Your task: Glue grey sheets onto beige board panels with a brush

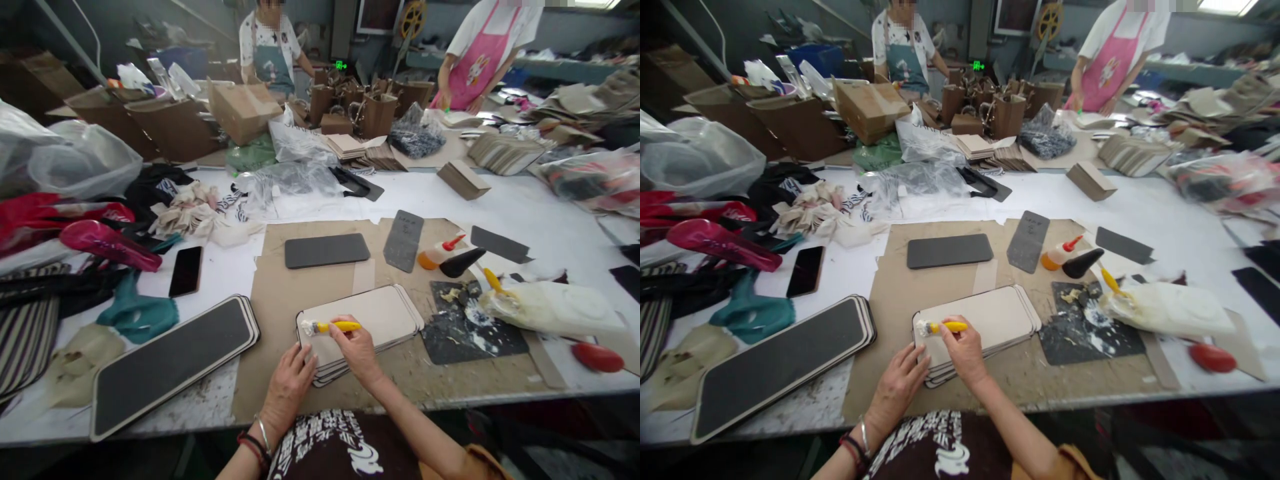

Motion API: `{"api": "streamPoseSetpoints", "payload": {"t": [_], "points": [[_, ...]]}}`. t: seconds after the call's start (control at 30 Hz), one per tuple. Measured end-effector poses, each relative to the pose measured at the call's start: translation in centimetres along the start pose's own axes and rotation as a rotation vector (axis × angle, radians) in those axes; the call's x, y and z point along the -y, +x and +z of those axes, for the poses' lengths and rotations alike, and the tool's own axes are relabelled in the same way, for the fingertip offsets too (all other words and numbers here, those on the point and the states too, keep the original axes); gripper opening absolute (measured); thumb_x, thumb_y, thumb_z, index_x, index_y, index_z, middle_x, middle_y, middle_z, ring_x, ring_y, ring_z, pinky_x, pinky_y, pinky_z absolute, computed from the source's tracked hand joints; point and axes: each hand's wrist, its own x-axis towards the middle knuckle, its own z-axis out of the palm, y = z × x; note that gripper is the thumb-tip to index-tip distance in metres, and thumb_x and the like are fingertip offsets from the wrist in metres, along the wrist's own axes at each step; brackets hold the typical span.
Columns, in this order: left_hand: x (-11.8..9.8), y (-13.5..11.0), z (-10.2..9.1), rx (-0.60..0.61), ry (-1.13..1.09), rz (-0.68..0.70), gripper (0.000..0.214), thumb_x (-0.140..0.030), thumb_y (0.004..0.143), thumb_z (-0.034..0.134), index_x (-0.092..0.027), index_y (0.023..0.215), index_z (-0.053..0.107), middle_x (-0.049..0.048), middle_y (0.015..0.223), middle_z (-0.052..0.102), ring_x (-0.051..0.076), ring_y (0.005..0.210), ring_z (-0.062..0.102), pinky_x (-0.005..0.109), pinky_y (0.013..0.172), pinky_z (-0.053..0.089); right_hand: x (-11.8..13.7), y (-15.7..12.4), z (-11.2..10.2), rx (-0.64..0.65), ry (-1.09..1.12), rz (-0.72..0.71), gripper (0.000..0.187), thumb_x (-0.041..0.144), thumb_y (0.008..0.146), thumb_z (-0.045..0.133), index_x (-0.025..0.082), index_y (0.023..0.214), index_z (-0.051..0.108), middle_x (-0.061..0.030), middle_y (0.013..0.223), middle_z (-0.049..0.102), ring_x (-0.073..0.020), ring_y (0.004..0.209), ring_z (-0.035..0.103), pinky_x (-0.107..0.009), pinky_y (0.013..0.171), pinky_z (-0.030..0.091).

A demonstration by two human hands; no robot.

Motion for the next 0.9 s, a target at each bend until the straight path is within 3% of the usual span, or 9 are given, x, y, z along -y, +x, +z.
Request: {"api": "streamPoseSetpoints", "payload": {"t": [0.1, 0.3, 0.4, 0.5, 0.67, 0.73, 0.8, 0.9], "points": [[0.1, -0.1, 0.2, -0.007, -0.025, -0.014, 0.020, -0.019, 0.083, 0.051, -0.018, 0.099, 0.063, 0.0087, 0.109, 0.063, 0.024, 0.104, 0.055, 0.038, 0.084, 0.055, -0.8, 0.8, -1.7, -0.096, -0.155, -0.062, 0.028, 0.042, 0.082, 0.052, 0.016, 0.081, 0.061, -0.0060, 0.080, 0.063, -0.0172, 0.074, 0.060, -0.027, 0.069, 0.049], [0.4, -0.4, 0.8, -0.021, -0.072, 0.000, 0.022, -0.019, 0.083, 0.050, -0.018, 0.101, 0.063, 0.0093, 0.107, 0.061, 0.024, 0.106, 0.054, 0.036, 0.084, 0.055, -2.9, 1.9, -11.6, -0.418, -0.592, -0.167, 0.034, 0.047, 0.083, 0.047, 0.017, 0.082, 0.062, -0.0083, 0.084, 0.065, -0.0200, 0.078, 0.061, -0.033, 0.077, 0.048], [0.7, -0.4, 0.9, -0.004, -0.094, 0.017, 0.023, -0.018, 0.084, 0.049, -0.019, 0.103, 0.062, 0.0099, 0.108, 0.060, 0.024, 0.107, 0.053, 0.037, 0.086, 0.054, -3.1, 1.4, -13.6, -0.448, -0.740, -0.244, 0.032, 0.045, 0.085, 0.045, 0.017, 0.082, 0.062, -0.0082, 0.083, 0.065, -0.0201, 0.078, 0.061, -0.034, 0.075, 0.049], [1.2, -0.4, 0.8, 0.003, -0.128, 0.045, 0.026, -0.016, 0.085, 0.046, -0.020, 0.106, 0.060, 0.0091, 0.109, 0.060, 0.022, 0.106, 0.054, 0.037, 0.086, 0.054, -2.2, -0.1, -11.3, -0.380, -0.749, -0.289, 0.026, 0.037, 0.087, 0.045, 0.018, 0.087, 0.062, -0.0077, 0.083, 0.064, -0.0192, 0.079, 0.061, -0.033, 0.075, 0.050], [2.1, -0.3, 0.7, -0.043, -0.215, 0.057, 0.021, -0.022, 0.085, 0.048, -0.016, 0.103, 0.058, 0.0094, 0.102, 0.063, 0.022, 0.101, 0.058, 0.035, 0.083, 0.055, 1.1, -3.8, -2.3, -0.149, -0.512, -0.283, 0.017, 0.021, 0.088, 0.044, 0.020, 0.093, 0.060, -0.0058, 0.085, 0.063, -0.0166, 0.083, 0.060, -0.028, 0.076, 0.050], [2.5, -0.3, 0.7, -0.068, -0.237, 0.059, 0.022, -0.026, 0.085, 0.049, -0.015, 0.102, 0.058, 0.0099, 0.100, 0.064, 0.022, 0.099, 0.059, 0.035, 0.083, 0.055, 2.1, -5.0, 0.2, -0.110, -0.416, -0.241, 0.016, 0.019, 0.088, 0.045, 0.020, 0.092, 0.060, -0.0052, 0.085, 0.063, -0.0158, 0.082, 0.060, -0.027, 0.075, 0.050], [2.8, -0.4, 0.8, -0.070, -0.247, 0.071, 0.023, -0.028, 0.085, 0.049, -0.015, 0.102, 0.057, 0.0106, 0.101, 0.064, 0.022, 0.099, 0.059, 0.035, 0.083, 0.055, 2.3, -5.7, 0.9, -0.109, -0.359, -0.175, 0.013, 0.021, 0.087, 0.048, 0.020, 0.089, 0.061, -0.0045, 0.083, 0.063, -0.0153, 0.080, 0.060, -0.027, 0.074, 0.050], [3.1, -0.5, 0.9, -0.044, -0.257, 0.088, 0.022, -0.026, 0.085, 0.048, -0.015, 0.102, 0.058, 0.0106, 0.103, 0.063, 0.022, 0.101, 0.058, 0.036, 0.085, 0.054, 1.2, -5.9, -1.3, -0.205, -0.384, -0.085, 0.014, 0.027, 0.086, 0.050, 0.018, 0.084, 0.061, -0.0048, 0.081, 0.064, -0.0159, 0.077, 0.061, -0.027, 0.071, 0.050]]}}
